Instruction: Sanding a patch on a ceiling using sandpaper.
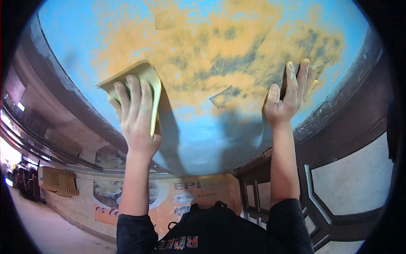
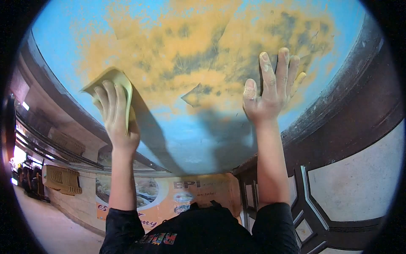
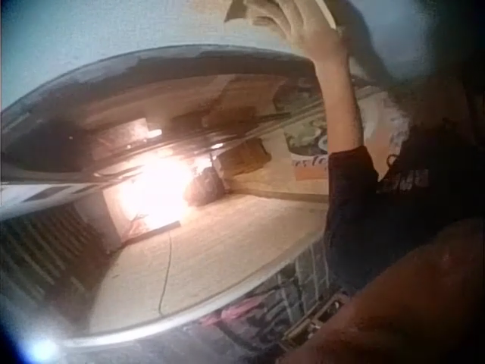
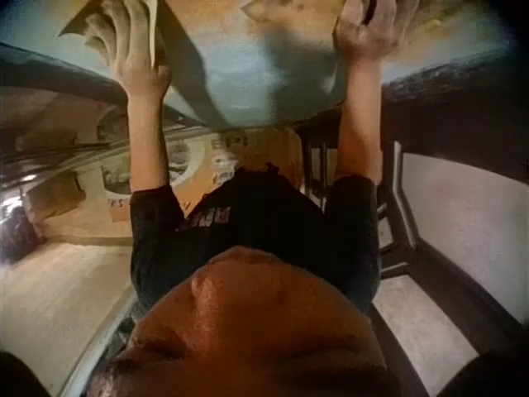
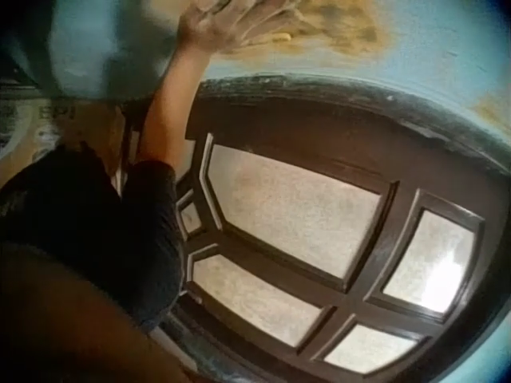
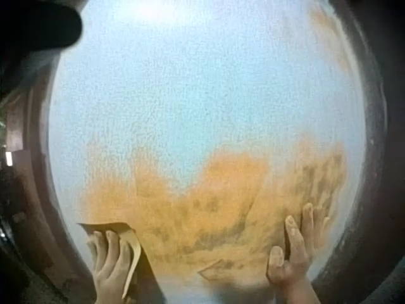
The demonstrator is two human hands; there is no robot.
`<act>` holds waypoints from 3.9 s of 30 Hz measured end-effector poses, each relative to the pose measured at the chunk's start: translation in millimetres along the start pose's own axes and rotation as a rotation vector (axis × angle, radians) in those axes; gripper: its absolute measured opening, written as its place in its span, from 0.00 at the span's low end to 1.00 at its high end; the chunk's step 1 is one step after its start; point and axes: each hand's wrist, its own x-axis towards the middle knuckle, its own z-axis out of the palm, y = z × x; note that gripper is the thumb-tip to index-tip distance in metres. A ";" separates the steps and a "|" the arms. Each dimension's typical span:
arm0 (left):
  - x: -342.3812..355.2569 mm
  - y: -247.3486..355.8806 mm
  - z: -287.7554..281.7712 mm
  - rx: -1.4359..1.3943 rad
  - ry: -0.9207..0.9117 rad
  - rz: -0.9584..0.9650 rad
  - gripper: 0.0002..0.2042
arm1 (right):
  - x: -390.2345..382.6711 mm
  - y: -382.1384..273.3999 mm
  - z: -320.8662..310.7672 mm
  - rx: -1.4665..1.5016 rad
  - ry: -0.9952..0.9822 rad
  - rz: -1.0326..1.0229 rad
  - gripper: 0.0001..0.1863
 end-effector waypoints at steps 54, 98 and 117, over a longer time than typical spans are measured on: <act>-4.9 4.7 -25.5 0.156 -0.200 -0.066 0.30 | 1.4 -9.3 0.3 0.055 0.026 -0.015 0.22; 31.9 11.0 -5.7 0.027 0.125 -0.050 0.25 | -9.4 2.3 2.8 0.075 0.002 0.083 0.23; 22.8 16.0 29.2 -0.181 0.108 -0.109 0.25 | -19.5 20.5 20.9 0.051 0.004 0.039 0.23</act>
